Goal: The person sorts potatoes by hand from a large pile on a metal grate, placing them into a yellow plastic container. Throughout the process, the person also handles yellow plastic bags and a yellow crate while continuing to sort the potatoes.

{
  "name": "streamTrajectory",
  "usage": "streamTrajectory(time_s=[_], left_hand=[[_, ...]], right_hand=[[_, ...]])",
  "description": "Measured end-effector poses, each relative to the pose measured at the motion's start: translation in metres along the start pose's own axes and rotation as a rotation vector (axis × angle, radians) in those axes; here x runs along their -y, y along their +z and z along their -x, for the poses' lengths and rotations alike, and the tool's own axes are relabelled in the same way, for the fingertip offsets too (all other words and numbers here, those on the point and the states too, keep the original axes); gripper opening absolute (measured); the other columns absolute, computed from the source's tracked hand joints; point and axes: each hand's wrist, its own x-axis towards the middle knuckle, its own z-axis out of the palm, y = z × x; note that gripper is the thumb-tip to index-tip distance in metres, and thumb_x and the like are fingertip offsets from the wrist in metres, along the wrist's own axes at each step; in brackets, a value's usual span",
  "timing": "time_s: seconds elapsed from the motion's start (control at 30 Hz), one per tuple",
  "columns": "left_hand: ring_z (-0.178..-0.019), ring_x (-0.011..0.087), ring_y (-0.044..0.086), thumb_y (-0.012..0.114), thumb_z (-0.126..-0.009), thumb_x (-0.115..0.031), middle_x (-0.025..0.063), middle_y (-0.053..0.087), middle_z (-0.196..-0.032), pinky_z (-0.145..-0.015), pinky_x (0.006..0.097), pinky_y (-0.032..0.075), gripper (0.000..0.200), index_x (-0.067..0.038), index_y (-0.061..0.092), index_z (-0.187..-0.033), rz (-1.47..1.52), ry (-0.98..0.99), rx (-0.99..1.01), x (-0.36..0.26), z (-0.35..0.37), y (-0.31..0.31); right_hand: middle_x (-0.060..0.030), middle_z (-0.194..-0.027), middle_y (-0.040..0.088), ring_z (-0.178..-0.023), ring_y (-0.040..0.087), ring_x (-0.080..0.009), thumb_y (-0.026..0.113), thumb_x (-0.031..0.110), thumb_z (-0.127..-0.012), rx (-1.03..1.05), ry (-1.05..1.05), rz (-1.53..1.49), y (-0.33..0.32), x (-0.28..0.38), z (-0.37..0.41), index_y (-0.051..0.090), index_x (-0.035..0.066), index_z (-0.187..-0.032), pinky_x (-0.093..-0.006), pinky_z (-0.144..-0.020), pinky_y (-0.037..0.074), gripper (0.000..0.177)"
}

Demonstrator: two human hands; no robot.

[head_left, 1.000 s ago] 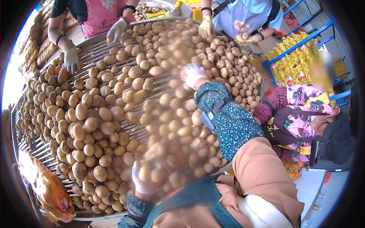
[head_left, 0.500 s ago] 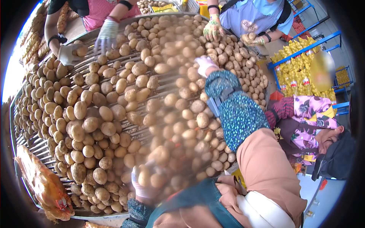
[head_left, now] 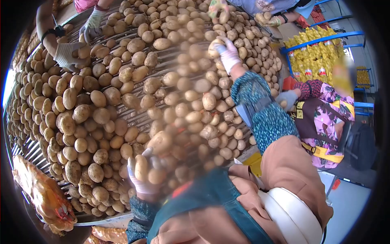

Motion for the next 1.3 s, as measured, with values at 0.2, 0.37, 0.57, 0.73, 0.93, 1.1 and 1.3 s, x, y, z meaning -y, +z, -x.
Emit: streamTrajectory(time_s=[0.2, 0.37, 0.57, 0.73, 0.93, 1.1, 1.3], left_hand=[[-0.086, 0.0315, 0.058, 0.038, -0.099, -0.066, 0.0102, 0.062, -0.082, -0.074, 0.0481, 0.048, 0.072, -0.004, 0.063, -0.126, 0.050, -0.066, 0.042, 0.002, 0.007, 0.036], [-0.086, 0.0333, 0.059, 0.040, -0.099, -0.065, 0.0141, 0.065, -0.090, -0.076, 0.0482, 0.049, 0.071, -0.003, 0.062, -0.126, 0.008, -0.088, 0.053, 0.004, 0.015, 0.041], [-0.087, 0.0337, 0.061, 0.041, -0.099, -0.063, 0.0172, 0.066, -0.094, -0.080, 0.0498, 0.050, 0.072, 0.000, 0.059, -0.129, -0.048, -0.105, 0.104, 0.007, 0.023, 0.035], [-0.088, 0.0347, 0.062, 0.042, -0.099, -0.061, 0.0171, 0.066, -0.091, -0.080, 0.0511, 0.052, 0.070, 0.001, 0.059, -0.127, 0.013, -0.171, 0.166, 0.001, 0.042, 0.051], [-0.085, 0.0338, 0.063, 0.043, -0.099, -0.062, 0.0136, 0.068, -0.091, -0.078, 0.0517, 0.053, 0.067, -0.002, 0.063, -0.123, 0.098, -0.292, 0.143, 0.006, 0.059, 0.068], [-0.106, 0.0348, 0.068, 0.043, -0.099, -0.062, 0.0160, 0.071, -0.113, -0.094, 0.0590, 0.053, 0.066, -0.007, 0.064, -0.130, -0.022, -0.263, 0.316, 0.016, 0.045, 0.041], [-0.111, 0.0349, 0.061, 0.055, -0.095, -0.061, 0.0098, 0.060, -0.126, -0.099, 0.0519, 0.050, 0.062, -0.012, 0.054, -0.134, -0.067, -0.252, 0.257, 0.040, 0.069, 0.054]], right_hand=[[-0.0101, -0.096, 0.069, -0.091, 0.068, -0.0257, 0.074, 0.023, -0.086, 0.183, 0.593, -0.893, -0.046, 0.007, 0.109, 0.066, 0.008, -0.095, -0.0489, -0.069, 0.062, 0.019], [-0.0150, -0.111, 0.065, -0.098, 0.067, -0.0277, 0.072, 0.015, -0.086, 0.371, -0.005, 0.919, -0.018, -0.011, 0.188, 0.056, 0.007, -0.133, -0.0374, -0.086, 0.056, 0.051], [-0.0232, -0.128, 0.058, -0.112, 0.061, -0.0437, 0.076, 0.022, -0.081, 0.494, -0.007, 1.365, 0.016, 0.004, 0.191, 0.045, 0.014, -0.147, -0.0488, -0.095, 0.052, 0.073], [-0.0161, -0.119, 0.064, -0.106, 0.066, -0.0292, 0.076, 0.017, -0.084, 0.459, -0.086, 0.687, -0.010, 0.004, 0.195, 0.043, 0.011, -0.149, -0.0385, -0.088, 0.056, 0.074], [-0.0141, -0.115, 0.064, -0.092, 0.065, -0.0214, 0.080, 0.015, -0.082, 0.525, 0.305, -0.632, -0.005, 0.065, 0.284, 0.052, 0.002, -0.139, -0.0369, -0.071, 0.061, 0.064], [-0.0131, -0.110, 0.065, -0.084, 0.064, -0.0199, 0.074, 0.048, -0.089, 0.495, 0.537, -0.929, 0.009, 0.070, 0.330, 0.054, 0.003, -0.134, -0.0288, -0.060, 0.054, 0.066], [-0.0118, -0.102, 0.066, -0.085, 0.066, -0.0186, 0.077, 0.046, -0.088, 0.571, 0.654, -0.893, -0.001, 0.045, 0.386, 0.059, 0.004, -0.125, -0.0278, -0.061, 0.055, 0.060]])
